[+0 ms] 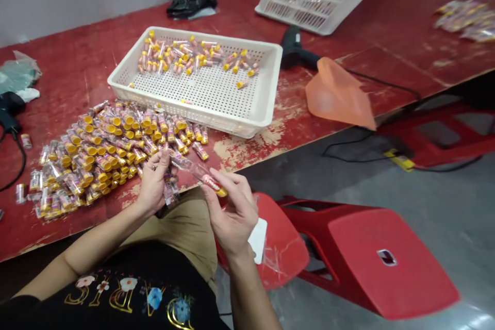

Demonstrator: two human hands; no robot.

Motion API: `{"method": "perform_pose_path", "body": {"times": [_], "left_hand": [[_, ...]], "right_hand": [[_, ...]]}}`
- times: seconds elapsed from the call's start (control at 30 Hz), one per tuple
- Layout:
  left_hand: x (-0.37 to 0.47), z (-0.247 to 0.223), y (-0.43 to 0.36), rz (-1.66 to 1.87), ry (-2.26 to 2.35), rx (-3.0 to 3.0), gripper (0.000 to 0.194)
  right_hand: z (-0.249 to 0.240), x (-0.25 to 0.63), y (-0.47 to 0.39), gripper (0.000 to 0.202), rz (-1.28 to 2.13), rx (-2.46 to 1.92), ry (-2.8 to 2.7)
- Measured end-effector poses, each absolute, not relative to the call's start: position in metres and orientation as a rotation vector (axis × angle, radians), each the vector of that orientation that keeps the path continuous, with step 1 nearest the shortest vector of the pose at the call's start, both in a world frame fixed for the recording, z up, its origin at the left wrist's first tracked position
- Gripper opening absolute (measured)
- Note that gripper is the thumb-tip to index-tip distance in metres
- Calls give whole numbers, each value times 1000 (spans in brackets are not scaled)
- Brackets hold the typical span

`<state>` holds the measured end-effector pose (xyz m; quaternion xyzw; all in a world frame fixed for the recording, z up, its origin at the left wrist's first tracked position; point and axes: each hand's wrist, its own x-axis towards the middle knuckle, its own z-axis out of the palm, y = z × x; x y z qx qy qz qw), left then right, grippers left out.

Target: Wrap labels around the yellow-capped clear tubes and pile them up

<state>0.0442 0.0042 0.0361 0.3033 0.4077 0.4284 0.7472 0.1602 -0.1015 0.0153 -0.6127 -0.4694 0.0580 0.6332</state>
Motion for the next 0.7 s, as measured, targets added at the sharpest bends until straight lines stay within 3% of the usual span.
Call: {"method": "perform_pose_path", "body": {"times": [0.27, 0.47, 0.7], "left_hand": [[44, 34, 0, 903, 886, 786, 59], [40, 45, 3, 815, 872, 721, 61], [30, 43, 15, 775, 833, 785, 60]], "right_hand": [[23, 171, -102, 54, 78, -1474, -1250], [30, 165, -102, 44, 491, -1389, -1239], [20, 157, -87, 37, 637, -1223, -1060]]}}
